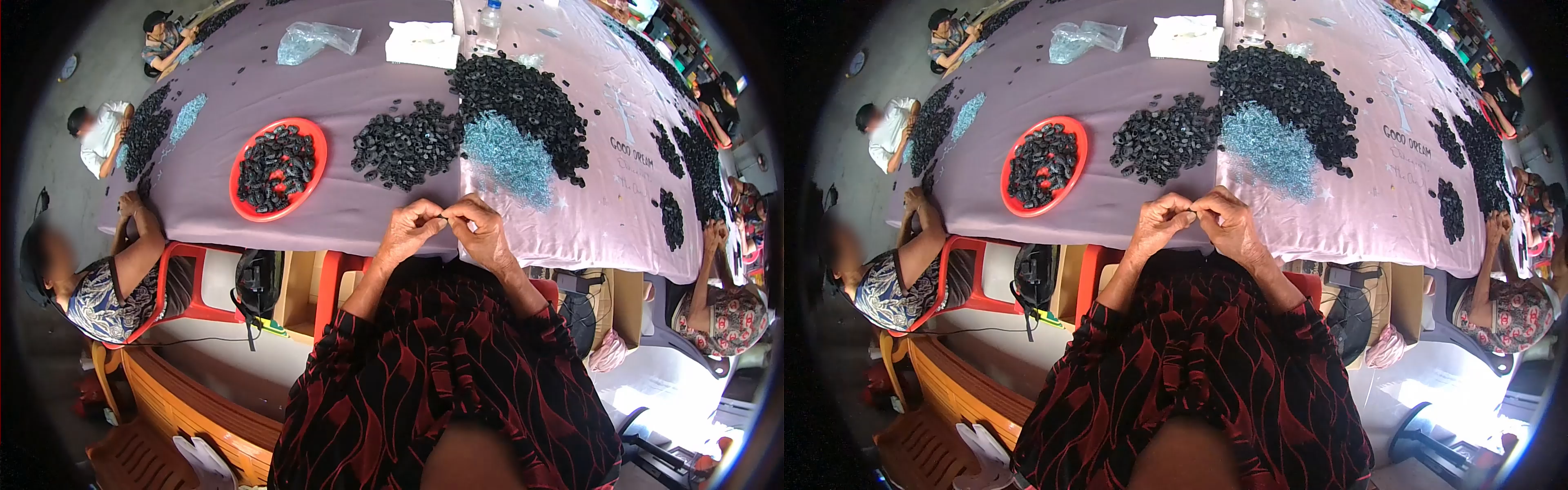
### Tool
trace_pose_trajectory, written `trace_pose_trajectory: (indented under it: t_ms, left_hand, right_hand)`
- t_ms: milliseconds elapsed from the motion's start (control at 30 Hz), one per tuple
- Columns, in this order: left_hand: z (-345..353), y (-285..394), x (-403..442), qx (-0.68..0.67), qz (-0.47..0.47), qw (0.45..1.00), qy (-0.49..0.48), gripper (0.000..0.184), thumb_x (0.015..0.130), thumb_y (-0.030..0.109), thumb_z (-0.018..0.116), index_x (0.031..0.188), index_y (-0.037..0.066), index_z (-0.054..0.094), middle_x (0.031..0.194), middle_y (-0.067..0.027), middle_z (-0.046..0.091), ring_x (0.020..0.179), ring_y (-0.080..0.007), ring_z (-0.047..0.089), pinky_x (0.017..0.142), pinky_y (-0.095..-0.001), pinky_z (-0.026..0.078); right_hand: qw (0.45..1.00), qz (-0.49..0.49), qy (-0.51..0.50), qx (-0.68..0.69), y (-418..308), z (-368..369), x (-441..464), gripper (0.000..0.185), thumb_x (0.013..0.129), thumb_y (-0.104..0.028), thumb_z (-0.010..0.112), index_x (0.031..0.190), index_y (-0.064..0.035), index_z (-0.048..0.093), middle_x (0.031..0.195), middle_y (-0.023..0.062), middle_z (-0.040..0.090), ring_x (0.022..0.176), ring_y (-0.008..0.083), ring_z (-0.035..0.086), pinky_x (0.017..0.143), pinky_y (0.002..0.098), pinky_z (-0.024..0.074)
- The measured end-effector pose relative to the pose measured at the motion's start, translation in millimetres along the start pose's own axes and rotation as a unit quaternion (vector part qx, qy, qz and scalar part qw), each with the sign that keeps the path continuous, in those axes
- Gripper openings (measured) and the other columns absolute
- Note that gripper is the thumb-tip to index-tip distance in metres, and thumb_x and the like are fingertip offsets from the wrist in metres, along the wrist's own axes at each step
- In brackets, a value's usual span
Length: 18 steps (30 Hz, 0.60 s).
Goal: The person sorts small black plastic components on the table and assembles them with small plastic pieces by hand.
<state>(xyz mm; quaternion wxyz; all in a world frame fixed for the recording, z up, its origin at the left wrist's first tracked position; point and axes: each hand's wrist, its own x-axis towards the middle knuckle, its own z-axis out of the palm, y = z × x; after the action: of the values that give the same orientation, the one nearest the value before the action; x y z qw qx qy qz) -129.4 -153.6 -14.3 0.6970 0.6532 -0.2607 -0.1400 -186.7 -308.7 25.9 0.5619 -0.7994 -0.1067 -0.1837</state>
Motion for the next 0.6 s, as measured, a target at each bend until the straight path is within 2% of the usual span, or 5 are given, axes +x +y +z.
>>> trace_pose_trajectory:
  t_ms: [133, 200, 400, 533, 600]
  left_hand:
    - [0.2, 1.4, -0.2, 0.012, 0.018, 1.0, 0.002, 0.004, 0.082, -0.001, 0.061, 0.085, 0.002, 0.06, 0.071, 0.0035, 0.055, 0.063, -0.0024, 0.047, 0.056, -0.0176, 0.04]
    - [1.5, 3.0, 0.7, 0.006, 0.005, 1.0, 0.012, 0.004, 0.08, 0.003, 0.064, 0.082, 0.002, 0.061, 0.069, 0.0051, 0.055, 0.062, -0.0016, 0.046, 0.056, -0.0188, 0.041]
    - [-0.8, 3.4, 1.6, -0.086, -0.001, 0.996, 0.006, 0.005, 0.083, 0.006, 0.063, 0.083, 0.001, 0.06, 0.072, 0.0028, 0.055, 0.063, -0.003, 0.048, 0.057, -0.0195, 0.042]
    - [0.8, 6.4, 2.0, -0.054, 0.012, 0.998, 0.005, 0.005, 0.083, 0.005, 0.062, 0.082, 0.001, 0.06, 0.073, 0.0018, 0.055, 0.063, -0.0034, 0.049, 0.056, -0.0196, 0.042]
    - [0.7, 4.3, 1.4, -0.047, 0.013, 0.999, 0.008, 0.006, 0.082, 0.005, 0.063, 0.081, 0.001, 0.059, 0.072, 0.0024, 0.053, 0.062, -0.0031, 0.047, 0.055, -0.0196, 0.041]
  right_hand:
    - [1.0, -0.011, -0.011, 0.005, 6.9, -0.4, -3.0, 0.016, 0.075, 0.007, 0.056, 0.086, -0.0024, 0.062, 0.077, 0.0047, 0.056, 0.067, 0.0122, 0.053, 0.057, 0.0246, 0.0416]
    - [0.998, 0.041, -0.004, 0.041, 15.4, 1.9, -4.6, 0.018, 0.076, 0.006, 0.058, 0.09, -0.0033, 0.061, 0.079, 0.0026, 0.055, 0.069, 0.0093, 0.053, 0.058, 0.023, 0.0417]
    - [0.985, 0.094, -0.01, 0.146, 15.8, 10.7, -9.5, 0.019, 0.079, 0.003, 0.06, 0.097, -0.0037, 0.059, 0.082, 0.0014, 0.056, 0.072, 0.0069, 0.052, 0.061, 0.0211, 0.0424]
    - [0.989, 0.072, 0.012, 0.132, 20.4, 8.5, -7.4, 0.015, 0.08, 0.003, 0.058, 0.095, -0.0027, 0.059, 0.082, 0.0016, 0.056, 0.071, 0.0067, 0.052, 0.061, 0.0212, 0.0424]
    - [0.997, 0.051, 0.065, -0.005, 23.0, 2.2, -1.5, 0.013, 0.079, 0.003, 0.058, 0.09, -0.0029, 0.06, 0.079, 0.0036, 0.057, 0.067, 0.0094, 0.054, 0.058, 0.0237, 0.0431]
